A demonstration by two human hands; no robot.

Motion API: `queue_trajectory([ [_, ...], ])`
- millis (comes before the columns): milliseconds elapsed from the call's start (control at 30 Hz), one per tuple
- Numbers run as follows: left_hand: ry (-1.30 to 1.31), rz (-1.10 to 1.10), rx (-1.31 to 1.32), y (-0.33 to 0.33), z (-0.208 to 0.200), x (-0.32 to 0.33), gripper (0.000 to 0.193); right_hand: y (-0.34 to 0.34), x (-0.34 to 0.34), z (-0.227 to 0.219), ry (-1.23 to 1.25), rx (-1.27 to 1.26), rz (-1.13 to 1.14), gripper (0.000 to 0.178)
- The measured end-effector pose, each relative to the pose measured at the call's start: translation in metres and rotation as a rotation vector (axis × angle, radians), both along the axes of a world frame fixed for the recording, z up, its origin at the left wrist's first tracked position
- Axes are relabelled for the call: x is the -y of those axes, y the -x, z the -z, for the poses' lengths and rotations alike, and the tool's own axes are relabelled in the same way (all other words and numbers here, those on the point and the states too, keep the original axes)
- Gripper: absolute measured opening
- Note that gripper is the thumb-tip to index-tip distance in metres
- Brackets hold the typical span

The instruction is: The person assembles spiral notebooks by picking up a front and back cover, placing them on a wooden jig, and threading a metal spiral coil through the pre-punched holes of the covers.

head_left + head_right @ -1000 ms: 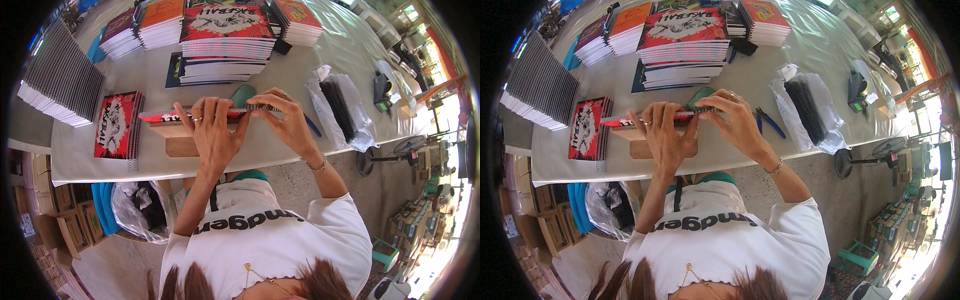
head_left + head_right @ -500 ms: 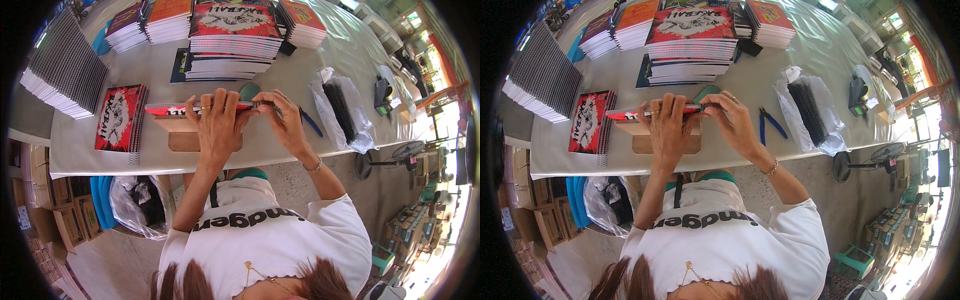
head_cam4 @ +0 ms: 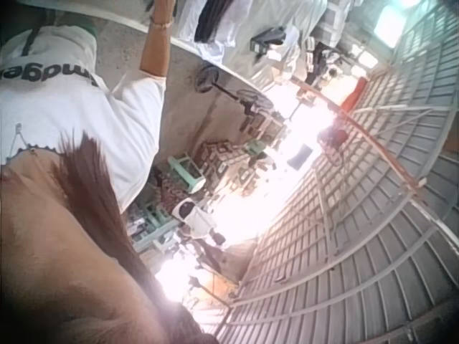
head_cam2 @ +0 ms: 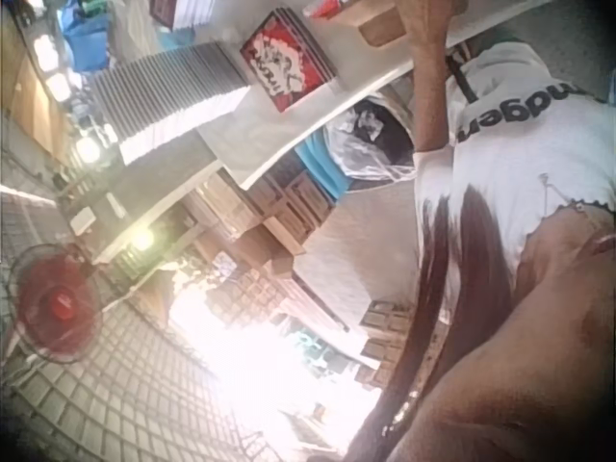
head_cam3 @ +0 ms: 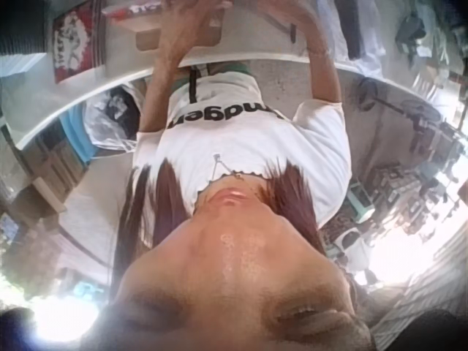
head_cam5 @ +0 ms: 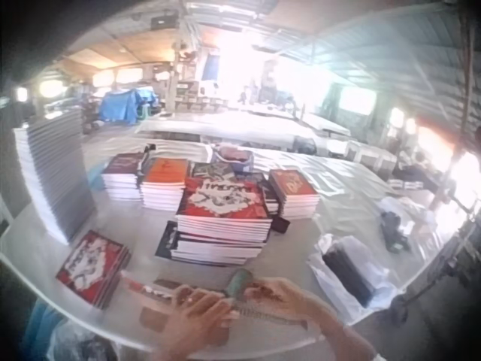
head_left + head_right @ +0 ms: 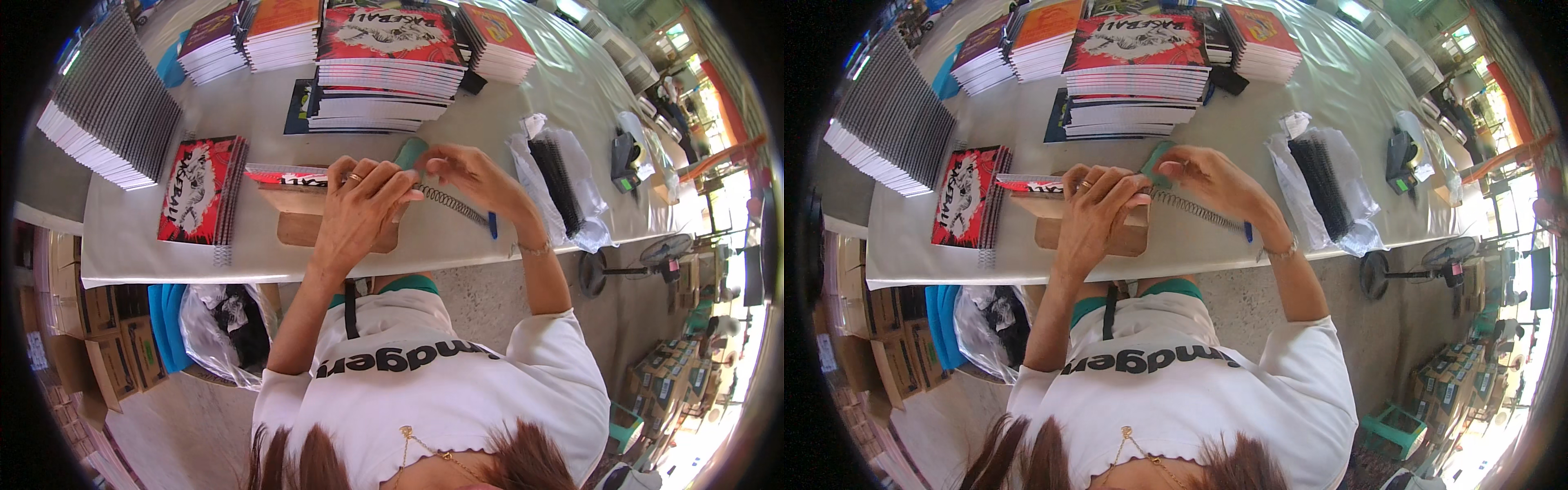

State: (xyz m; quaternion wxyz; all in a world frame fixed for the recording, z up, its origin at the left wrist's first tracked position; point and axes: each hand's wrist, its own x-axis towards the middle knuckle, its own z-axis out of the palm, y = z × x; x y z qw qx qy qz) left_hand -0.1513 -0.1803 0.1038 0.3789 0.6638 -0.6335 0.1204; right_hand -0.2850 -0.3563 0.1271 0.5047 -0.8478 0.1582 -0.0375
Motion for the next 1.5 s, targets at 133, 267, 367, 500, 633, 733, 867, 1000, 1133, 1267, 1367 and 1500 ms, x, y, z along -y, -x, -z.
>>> queue_trajectory([
  [133, 0.065, -0.031, 0.046, -0.002, 0.008, 0.007, 0.020, -0.019, 0.020, 0.057, 0.509, 0.045, 0.012, 0.036],
  [267, 0.114, -0.017, 0.044, -0.003, 0.013, 0.008, 0.023, -0.033, 0.035, 0.086, 0.677, 0.007, -0.135, 0.051],
  [367, 0.124, -0.014, 0.013, -0.001, 0.011, 0.007, 0.023, -0.030, 0.044, 0.071, 0.203, 0.006, -0.144, 0.055],
  [500, 0.102, -0.001, 0.024, -0.005, 0.016, 0.006, 0.023, -0.025, 0.027, 0.063, 0.381, -0.126, -0.193, 0.056],
  [633, 0.172, -0.045, -0.011, 0.000, 0.014, 0.008, 0.022, -0.020, 0.034, 0.075, 0.442, -0.063, -0.168, 0.059],
  [733, 0.073, 0.004, 0.005, -0.004, 0.016, 0.006, 0.024, -0.011, 0.048, 0.064, -0.008, -0.002, -0.166, 0.065],
  [867, 0.052, -0.029, 0.037, -0.006, 0.016, 0.006, 0.024, -0.010, 0.038, 0.042, -0.799, 0.338, -0.180, 0.068],
  [1000, 0.143, -0.270, 0.095, 0.006, 0.011, 0.004, 0.033, -0.003, 0.034, 0.026, -0.935, 0.361, -0.306, 0.063],
  [1133, 0.136, -0.472, -0.056, 0.008, 0.015, -0.006, 0.044, -0.001, 0.027, -0.002, -0.846, 0.316, -0.410, 0.052],
  [1267, 0.127, -0.436, -0.172, 0.007, 0.019, -0.007, 0.048, -0.002, 0.028, -0.023, -0.521, 0.276, -0.557, 0.050],
  [1367, 0.161, -0.396, -0.197, 0.004, 0.021, -0.005, 0.047, -0.009, 0.019, -0.028, -0.103, -0.023, -0.294, 0.042],
  [1500, 0.092, -0.349, -0.294, 0.003, 0.018, -0.008, 0.045, -0.015, 0.023, -0.027, -0.193, 0.037, -0.277, 0.040],
])
